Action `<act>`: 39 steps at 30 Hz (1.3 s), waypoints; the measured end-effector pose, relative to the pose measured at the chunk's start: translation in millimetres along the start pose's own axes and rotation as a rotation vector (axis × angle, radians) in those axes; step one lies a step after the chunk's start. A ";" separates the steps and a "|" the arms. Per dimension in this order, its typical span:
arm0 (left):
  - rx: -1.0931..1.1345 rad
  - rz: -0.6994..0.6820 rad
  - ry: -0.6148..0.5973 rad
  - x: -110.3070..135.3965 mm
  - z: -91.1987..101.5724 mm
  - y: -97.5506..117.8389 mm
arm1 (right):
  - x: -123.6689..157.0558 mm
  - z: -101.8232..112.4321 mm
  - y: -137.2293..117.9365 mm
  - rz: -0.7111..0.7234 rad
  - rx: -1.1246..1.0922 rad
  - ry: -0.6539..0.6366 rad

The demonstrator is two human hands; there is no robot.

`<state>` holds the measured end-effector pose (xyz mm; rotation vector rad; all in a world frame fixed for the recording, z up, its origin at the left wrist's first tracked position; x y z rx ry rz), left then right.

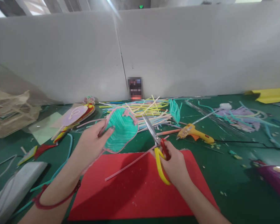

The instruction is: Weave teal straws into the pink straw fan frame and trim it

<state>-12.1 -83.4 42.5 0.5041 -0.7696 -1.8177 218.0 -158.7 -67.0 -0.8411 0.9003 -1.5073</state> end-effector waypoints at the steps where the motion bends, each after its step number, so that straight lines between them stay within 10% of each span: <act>1: 0.015 -0.020 -0.032 0.1 -2.5 2.4 | 0.9 0.4 -1.7 0.009 0.005 0.011; 5: 0.274 -0.077 -0.116 -1.3 -3.2 2.3 | 6.4 12.5 -3.2 0.032 -0.069 0.149; 9: -0.106 -0.038 0.176 -0.1 25.5 -5.9 | 11.2 30.8 3.0 -0.011 -0.244 0.312; 15: -0.220 -0.046 0.117 -8.7 12.1 -10.8 | 8.2 32.7 7.1 -0.057 -0.340 0.323; 25: 0.692 0.048 0.010 -6.7 1.5 -27.7 | 5.4 23.5 7.1 -0.021 -0.165 0.236; 39: 0.731 0.096 -0.034 -2.3 -12.5 -21.8 | 5.2 18.6 -12.4 0.151 0.181 0.218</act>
Point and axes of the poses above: each hand's wrist, its own x-axis away from the middle knuckle, its own z-axis out of the back of the hand, y = z × x, the point moved 9 cm from there along -x, towards the middle knuckle, and after that the axes turned 13 degrees about -y, right-handed, at the moved point
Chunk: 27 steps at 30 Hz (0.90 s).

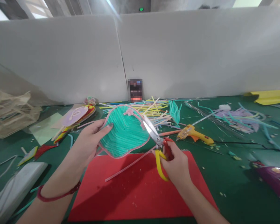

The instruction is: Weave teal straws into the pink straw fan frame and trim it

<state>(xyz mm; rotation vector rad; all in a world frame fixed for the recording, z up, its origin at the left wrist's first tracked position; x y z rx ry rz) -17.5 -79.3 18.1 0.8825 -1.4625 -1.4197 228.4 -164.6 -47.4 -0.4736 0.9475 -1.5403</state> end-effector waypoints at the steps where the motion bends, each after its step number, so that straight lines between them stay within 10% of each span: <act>1: -0.012 0.002 0.006 0.2 -0.3 0.1 | 0.5 -0.4 -5.0 0.038 0.071 -0.001; 9: 0.019 -0.005 0.024 4.9 -8.1 4.5 | 7.1 -7.8 -24.7 0.314 0.436 0.019; 27: 0.153 0.017 -0.022 6.1 -14.7 -0.5 | 8.7 -10.7 -26.7 0.301 0.547 0.037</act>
Point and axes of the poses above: each hand's wrist, its own x-axis away from the middle knuckle, its own z-axis out of the back of the hand, y = z × x, the point moved 9 cm from there along -x, towards the middle knuckle, and after that the axes turned 13 degrees about -y, right-handed, at the moved point
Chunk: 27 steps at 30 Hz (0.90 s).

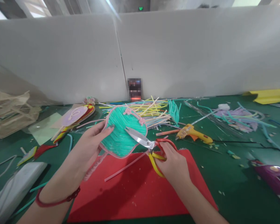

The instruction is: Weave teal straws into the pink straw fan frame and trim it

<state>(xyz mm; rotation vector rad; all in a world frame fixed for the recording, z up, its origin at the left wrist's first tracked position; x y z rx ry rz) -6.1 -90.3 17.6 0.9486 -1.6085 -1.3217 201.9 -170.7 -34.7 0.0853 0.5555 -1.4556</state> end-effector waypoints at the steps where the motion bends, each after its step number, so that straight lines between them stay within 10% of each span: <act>1: 0.028 0.014 -0.016 0.0 -1.5 -1.7 | -0.4 -0.2 -0.1 -0.016 0.006 -0.009; 27: 0.294 0.089 0.001 -0.7 -7.8 -19.7 | 3.0 -17.5 -6.2 -0.021 0.001 -0.121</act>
Point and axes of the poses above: each hand's wrist, its own x-axis away from the middle knuckle, its own z-axis out of the back of the hand, y = z × x, the point moved 9 cm from there along -x, towards the middle knuckle, and after that the axes turned 13 degrees about -y, right-handed, at the moved point
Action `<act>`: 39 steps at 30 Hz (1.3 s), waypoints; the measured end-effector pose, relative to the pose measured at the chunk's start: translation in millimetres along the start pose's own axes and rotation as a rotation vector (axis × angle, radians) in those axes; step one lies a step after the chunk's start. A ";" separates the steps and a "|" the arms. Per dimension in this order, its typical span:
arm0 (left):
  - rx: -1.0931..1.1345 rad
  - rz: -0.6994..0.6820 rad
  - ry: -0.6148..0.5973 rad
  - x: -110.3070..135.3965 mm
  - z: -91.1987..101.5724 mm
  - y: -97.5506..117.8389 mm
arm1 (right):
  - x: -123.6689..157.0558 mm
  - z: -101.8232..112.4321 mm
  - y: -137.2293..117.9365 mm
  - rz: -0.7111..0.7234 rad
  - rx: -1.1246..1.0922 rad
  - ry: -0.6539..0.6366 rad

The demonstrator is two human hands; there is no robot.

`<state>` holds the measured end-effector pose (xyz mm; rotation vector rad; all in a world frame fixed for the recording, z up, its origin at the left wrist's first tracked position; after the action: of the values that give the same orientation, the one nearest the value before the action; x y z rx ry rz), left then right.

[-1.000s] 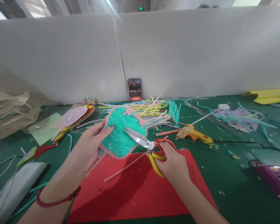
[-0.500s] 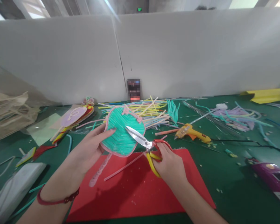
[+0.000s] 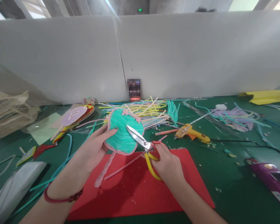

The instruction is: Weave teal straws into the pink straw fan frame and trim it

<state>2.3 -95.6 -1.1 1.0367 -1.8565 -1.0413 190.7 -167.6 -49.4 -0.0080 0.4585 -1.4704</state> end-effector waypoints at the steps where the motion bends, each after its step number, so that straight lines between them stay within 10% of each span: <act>1: 0.001 -0.001 0.000 -0.3 0.3 -0.2 | 0.0 0.1 0.1 0.000 -0.001 -0.001; 39: 0.010 0.005 -0.027 -3.3 -2.7 -4.3 | -6.0 -11.0 13.4 -0.172 -0.161 -0.172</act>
<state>7.2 -94.9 -4.6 1.0280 -1.8873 -1.0491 200.0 -157.3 -61.5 -0.3062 0.4425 -1.5818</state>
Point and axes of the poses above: each hand's wrist, its own x-axis away from the middle knuckle, its own z-axis out of the back of the hand, y = z × x, the point moved 9 cm from there along -x, towards the middle knuckle, and after that the axes turned 13 degrees about -y, right-handed, at the moved point
